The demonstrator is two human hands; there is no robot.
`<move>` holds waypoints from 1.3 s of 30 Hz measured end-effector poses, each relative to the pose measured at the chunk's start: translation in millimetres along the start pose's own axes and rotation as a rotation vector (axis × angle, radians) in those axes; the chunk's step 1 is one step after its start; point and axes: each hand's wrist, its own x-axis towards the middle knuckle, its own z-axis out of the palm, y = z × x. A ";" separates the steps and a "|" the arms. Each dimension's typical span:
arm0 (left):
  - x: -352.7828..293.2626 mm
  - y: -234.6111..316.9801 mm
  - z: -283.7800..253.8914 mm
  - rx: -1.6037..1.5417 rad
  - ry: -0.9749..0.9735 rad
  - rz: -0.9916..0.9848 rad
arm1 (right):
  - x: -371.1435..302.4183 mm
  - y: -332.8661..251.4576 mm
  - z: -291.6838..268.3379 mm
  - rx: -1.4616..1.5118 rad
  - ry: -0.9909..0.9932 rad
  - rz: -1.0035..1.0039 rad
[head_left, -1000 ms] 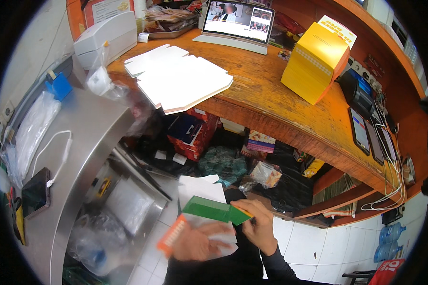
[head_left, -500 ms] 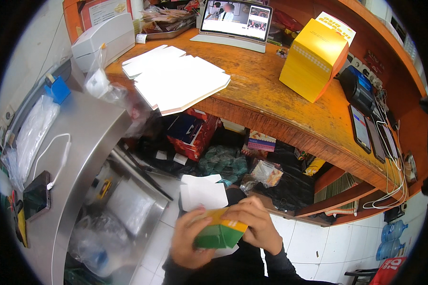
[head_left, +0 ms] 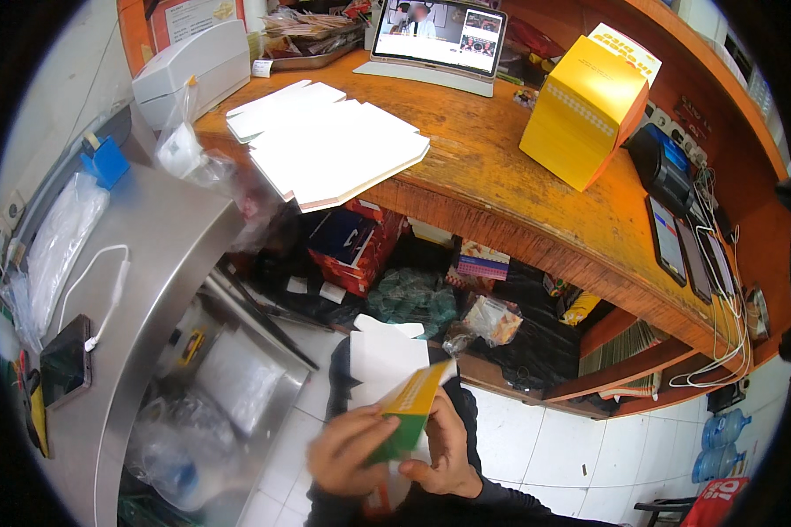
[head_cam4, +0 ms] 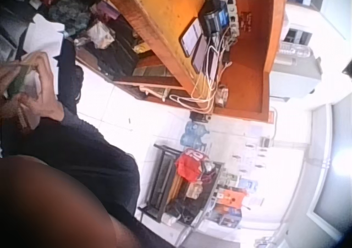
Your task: The person sits on the floor and folds flat cardboard pieces into small takeaway boxes, then stacks the finished boxes on a nearby counter. The person handles each box one at a time, folding edges and locking tabs to form the container.
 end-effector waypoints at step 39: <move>-17.2 -9.1 10.9 -0.242 -0.070 -0.379 | -9.4 11.4 -26.3 -0.299 -0.001 0.132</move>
